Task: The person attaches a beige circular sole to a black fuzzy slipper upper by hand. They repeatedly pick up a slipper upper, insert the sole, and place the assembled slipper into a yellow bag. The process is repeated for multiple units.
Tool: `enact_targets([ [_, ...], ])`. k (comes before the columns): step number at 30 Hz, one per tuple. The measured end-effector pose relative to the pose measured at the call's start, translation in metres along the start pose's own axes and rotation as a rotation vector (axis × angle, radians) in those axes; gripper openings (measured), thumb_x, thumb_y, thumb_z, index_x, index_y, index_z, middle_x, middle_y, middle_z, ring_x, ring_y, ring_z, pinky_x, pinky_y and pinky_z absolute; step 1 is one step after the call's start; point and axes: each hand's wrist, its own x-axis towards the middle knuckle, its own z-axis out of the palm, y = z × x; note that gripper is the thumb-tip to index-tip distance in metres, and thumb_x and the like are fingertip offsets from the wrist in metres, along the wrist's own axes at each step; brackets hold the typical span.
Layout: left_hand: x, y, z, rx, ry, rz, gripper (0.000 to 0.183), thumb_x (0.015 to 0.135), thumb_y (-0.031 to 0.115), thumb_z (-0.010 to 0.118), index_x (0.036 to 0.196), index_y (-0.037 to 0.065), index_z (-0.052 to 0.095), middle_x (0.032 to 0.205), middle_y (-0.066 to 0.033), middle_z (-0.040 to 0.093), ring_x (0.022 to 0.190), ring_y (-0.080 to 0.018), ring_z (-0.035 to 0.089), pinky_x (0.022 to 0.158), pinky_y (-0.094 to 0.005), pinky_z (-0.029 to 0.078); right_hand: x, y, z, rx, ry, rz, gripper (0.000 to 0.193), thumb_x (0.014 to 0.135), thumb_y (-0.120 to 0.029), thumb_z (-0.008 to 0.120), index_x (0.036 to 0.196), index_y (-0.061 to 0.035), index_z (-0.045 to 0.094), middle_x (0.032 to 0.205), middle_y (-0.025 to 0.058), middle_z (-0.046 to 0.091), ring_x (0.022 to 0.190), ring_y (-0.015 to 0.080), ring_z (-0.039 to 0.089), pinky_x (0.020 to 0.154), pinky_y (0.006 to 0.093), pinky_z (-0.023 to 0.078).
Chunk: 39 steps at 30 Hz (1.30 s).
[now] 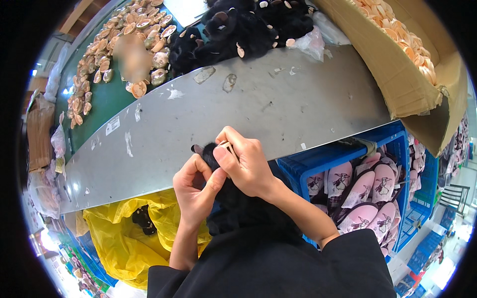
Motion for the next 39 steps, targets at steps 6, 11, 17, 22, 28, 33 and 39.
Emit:
enact_targets([
  [6, 0.004, -0.004, 0.003, -0.103, -0.001, -0.009, 0.033, 0.086, 0.001, 0.076, 0.076, 0.006, 0.045, 0.068, 0.0045, 0.05, 0.065, -0.0025, 0.047, 0.057, -0.0204, 0.039, 0.001, 0.002, -0.008, -0.062, -0.012, -0.081, 0.035, 0.09, -0.032, 0.063, 0.098, 0.0006, 0.054, 0.063, 0.0071, 0.048, 0.057, 0.013, 0.046, 0.054, 0.0305, 0.039],
  [11, 0.006, -0.006, 0.005, 0.204, 0.09, 0.129, 0.031, 0.078, 0.0, 0.075, 0.086, 0.005, 0.045, 0.07, -0.0028, 0.053, 0.063, -0.0077, 0.052, 0.057, -0.0231, 0.045, -0.004, -0.004, -0.006, -0.235, 0.017, -0.19, 0.03, 0.082, -0.023, 0.065, 0.099, -0.0003, 0.055, 0.07, 0.0136, 0.057, 0.058, 0.024, 0.057, 0.058, 0.0338, 0.047],
  [17, 0.007, -0.001, 0.01, 0.36, 0.207, 0.193, 0.029, 0.08, -0.001, 0.071, 0.101, 0.003, 0.052, 0.08, -0.0072, 0.06, 0.065, -0.0113, 0.059, 0.058, -0.0251, 0.049, -0.005, 0.003, -0.004, -0.261, 0.071, -0.241, 0.035, 0.078, -0.021, 0.073, 0.1, -0.0009, 0.057, 0.079, 0.0142, 0.061, 0.064, 0.0263, 0.063, 0.063, 0.0339, 0.052],
  [22, 0.005, -0.016, 0.007, 0.257, 0.241, 0.118, 0.018, 0.086, -0.002, 0.066, 0.102, -0.001, 0.059, 0.087, -0.007, 0.063, 0.072, -0.0103, 0.06, 0.062, -0.0239, 0.049, -0.003, 0.007, -0.002, -0.256, 0.107, -0.311, 0.046, 0.078, -0.029, 0.086, 0.1, -0.0027, 0.056, 0.081, 0.0099, 0.062, 0.066, 0.0181, 0.063, 0.063, 0.0293, 0.052],
  [28, 0.003, -0.009, -0.009, -0.522, 0.059, -0.171, 0.007, 0.099, 0.004, 0.06, 0.104, 0.001, 0.064, 0.101, 0.0014, 0.062, 0.096, -0.0056, 0.055, 0.09, -0.0219, 0.042, -0.005, 0.003, -0.001, 0.101, 0.057, -0.165, 0.042, 0.084, -0.025, 0.088, 0.089, -0.0064, 0.05, 0.075, 0.0012, 0.053, 0.067, 0.0059, 0.048, 0.057, 0.0239, 0.041],
  [33, -0.002, -0.001, -0.002, -0.402, 0.134, 0.073, 0.01, 0.099, 0.008, 0.061, 0.102, -0.002, 0.063, 0.107, -0.0042, 0.063, 0.104, -0.0114, 0.056, 0.099, -0.0273, 0.04, 0.004, -0.011, 0.006, -0.019, 0.141, -0.28, 0.04, 0.082, -0.018, 0.087, 0.079, -0.0067, 0.049, 0.071, 0.0038, 0.043, 0.061, 0.0123, 0.042, 0.054, 0.0293, 0.037],
  [39, 0.001, -0.001, -0.009, 0.325, 0.211, 0.301, 0.013, 0.095, 0.007, 0.066, 0.089, -0.001, 0.058, 0.083, -0.0074, 0.053, 0.076, -0.0175, 0.053, 0.068, -0.0285, 0.042, 0.007, -0.009, 0.016, -0.332, 0.291, -0.501, 0.037, 0.078, -0.014, 0.084, 0.075, -0.0024, 0.049, 0.078, 0.012, 0.049, 0.065, 0.0269, 0.05, 0.054, 0.036, 0.04],
])
